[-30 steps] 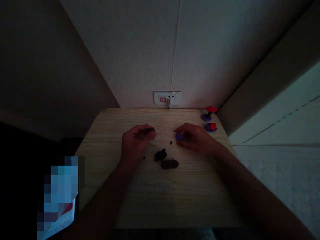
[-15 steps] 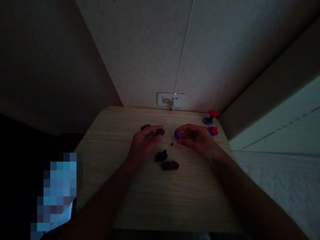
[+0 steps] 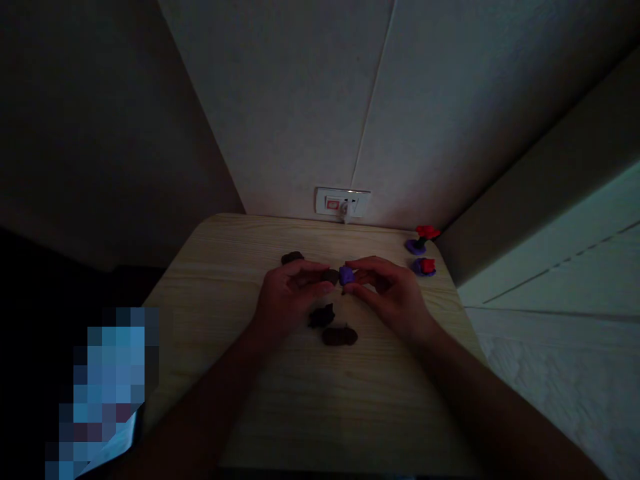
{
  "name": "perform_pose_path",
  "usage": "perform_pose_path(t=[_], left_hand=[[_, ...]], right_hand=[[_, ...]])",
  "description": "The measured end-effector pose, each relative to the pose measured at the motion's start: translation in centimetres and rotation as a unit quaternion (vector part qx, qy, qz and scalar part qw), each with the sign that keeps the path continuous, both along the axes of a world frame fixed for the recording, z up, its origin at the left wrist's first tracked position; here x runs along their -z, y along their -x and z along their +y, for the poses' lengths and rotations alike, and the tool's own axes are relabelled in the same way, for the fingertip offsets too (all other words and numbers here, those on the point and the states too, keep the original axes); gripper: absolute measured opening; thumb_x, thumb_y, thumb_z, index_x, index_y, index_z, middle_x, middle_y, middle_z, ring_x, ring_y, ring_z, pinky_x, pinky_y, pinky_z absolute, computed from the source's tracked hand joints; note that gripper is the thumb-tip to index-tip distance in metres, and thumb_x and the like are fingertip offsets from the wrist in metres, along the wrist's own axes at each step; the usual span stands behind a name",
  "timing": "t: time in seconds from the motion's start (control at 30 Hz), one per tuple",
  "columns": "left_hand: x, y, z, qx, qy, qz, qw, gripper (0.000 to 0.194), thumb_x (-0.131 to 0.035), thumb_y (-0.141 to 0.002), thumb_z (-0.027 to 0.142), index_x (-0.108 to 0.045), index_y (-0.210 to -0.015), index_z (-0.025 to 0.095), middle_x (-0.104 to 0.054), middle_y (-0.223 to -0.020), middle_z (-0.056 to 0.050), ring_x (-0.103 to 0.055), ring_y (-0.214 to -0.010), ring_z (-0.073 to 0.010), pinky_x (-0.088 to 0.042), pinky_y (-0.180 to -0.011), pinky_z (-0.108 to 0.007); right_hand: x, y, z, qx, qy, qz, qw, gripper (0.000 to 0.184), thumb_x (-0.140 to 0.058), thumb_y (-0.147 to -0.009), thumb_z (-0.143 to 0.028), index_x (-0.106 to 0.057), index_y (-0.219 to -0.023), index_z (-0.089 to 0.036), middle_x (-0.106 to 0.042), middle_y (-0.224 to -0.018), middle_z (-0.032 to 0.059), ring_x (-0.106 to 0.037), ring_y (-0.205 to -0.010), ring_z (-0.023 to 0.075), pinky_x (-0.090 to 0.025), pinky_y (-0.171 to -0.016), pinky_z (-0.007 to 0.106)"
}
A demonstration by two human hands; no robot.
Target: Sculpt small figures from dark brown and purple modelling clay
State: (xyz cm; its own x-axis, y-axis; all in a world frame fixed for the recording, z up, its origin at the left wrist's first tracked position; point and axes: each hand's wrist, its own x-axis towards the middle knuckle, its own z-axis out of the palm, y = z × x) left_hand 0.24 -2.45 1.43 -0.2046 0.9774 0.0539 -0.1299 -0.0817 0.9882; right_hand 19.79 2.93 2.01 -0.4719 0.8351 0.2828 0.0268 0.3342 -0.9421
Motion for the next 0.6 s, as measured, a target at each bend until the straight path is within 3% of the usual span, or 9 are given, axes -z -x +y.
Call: perform_pose_path(t=[0.3, 0.6], left_hand=[[-0.14, -0.07, -0.23, 0.006, 0.002, 0.007, 1.0, 0.025, -0.089, -0.063, 0.025, -0.081, -0.086, 0.019, -0.081, -0.088, -0.007, -0.077, -0.082, -0.0254, -0.064, -0.078, -0.039], [-0.48, 0.02, -0.66, 0.053, 0.007, -0.014, 0.998, 0.022, -0.085, -0.069, 0.024, -0.082, -0.09, 0.017, -0.078, -0.073, -0.004, -0.072, -0.063, -0.0161, -0.06, -0.06, -0.026]], right_hand=[[-0.4, 0.02, -0.34, 0.001, -0.07, -0.002, 0.998, 0.025, -0.08, -0.084, -0.031, -0.077, -0.109, -0.027, -0.072, -0.106, 0.008, -0.069, -0.096, 0.0221, -0.061, -0.08, 0.037], [-0.45, 0.7, -0.85, -0.037, -0.07, 0.023, 0.997, 0.019, -0.08, -0.084, -0.024, -0.08, -0.103, -0.028, -0.077, -0.099, 0.0061, -0.071, -0.09, 0.0203, -0.059, -0.078, 0.035]])
